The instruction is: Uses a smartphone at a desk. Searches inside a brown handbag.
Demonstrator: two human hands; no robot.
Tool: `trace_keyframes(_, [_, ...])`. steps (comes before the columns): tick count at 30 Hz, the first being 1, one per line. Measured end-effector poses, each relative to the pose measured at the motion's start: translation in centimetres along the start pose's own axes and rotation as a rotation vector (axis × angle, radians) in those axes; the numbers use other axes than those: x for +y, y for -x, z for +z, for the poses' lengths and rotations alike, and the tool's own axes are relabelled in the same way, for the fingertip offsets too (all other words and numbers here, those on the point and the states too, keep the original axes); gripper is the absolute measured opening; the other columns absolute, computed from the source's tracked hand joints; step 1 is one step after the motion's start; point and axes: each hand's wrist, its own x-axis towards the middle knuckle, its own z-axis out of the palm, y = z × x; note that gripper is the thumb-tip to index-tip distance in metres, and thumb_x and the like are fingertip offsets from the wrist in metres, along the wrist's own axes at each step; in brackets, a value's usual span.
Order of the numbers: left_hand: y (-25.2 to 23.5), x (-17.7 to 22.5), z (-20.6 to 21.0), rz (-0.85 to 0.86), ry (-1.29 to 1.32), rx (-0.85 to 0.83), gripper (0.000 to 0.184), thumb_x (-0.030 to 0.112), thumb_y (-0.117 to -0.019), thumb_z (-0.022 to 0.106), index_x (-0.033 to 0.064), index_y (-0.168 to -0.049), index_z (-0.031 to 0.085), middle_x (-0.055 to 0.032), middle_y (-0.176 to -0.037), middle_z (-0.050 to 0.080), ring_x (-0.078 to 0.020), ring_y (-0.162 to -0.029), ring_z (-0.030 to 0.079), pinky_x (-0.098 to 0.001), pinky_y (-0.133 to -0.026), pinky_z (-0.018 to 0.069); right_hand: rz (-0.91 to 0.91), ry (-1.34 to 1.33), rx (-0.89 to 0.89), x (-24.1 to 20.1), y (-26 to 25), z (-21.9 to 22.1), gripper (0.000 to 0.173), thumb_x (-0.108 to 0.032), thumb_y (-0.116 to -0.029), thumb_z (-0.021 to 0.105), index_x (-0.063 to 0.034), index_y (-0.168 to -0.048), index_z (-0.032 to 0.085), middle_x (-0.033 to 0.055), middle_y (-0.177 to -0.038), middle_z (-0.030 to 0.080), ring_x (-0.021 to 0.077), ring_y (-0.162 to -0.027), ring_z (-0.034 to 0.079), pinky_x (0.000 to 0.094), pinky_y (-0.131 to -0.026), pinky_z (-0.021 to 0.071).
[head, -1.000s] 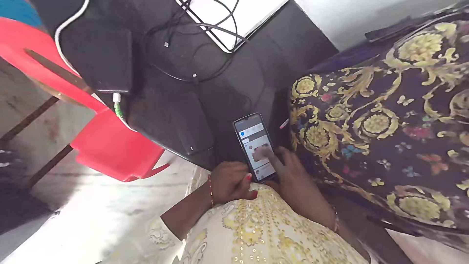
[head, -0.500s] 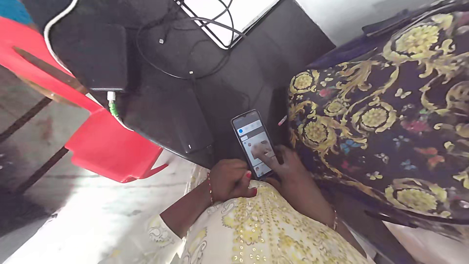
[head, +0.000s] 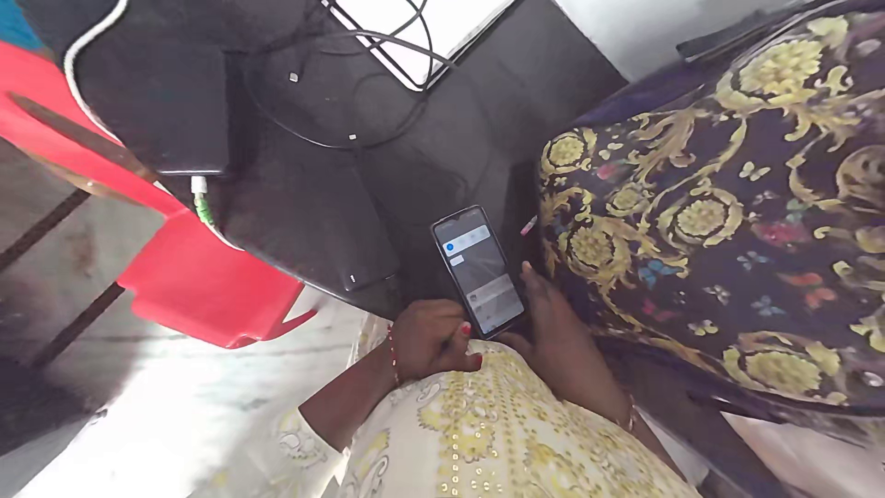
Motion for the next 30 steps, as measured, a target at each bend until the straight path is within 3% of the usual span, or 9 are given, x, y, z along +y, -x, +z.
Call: trace_keyframes(30, [0.04,-0.25,0.09,0.031,0.018,0.033,0.051,0.032,-0.1051,0.044,0.0063,-0.062,0.049,-0.0094,-0.061,0.052,-0.0189,-0.06,0.055,-0.0262,-0.057,0.0465,-0.068,0.045,0.012,0.42,-0.21,0.13,0.095,-0.028,-0.0761,0.086,0.0059,-0.152,0.041,0.0294,-0.136,0.057,0.0415,-0.118,0.063,0.0477,-0.094,0.0555])
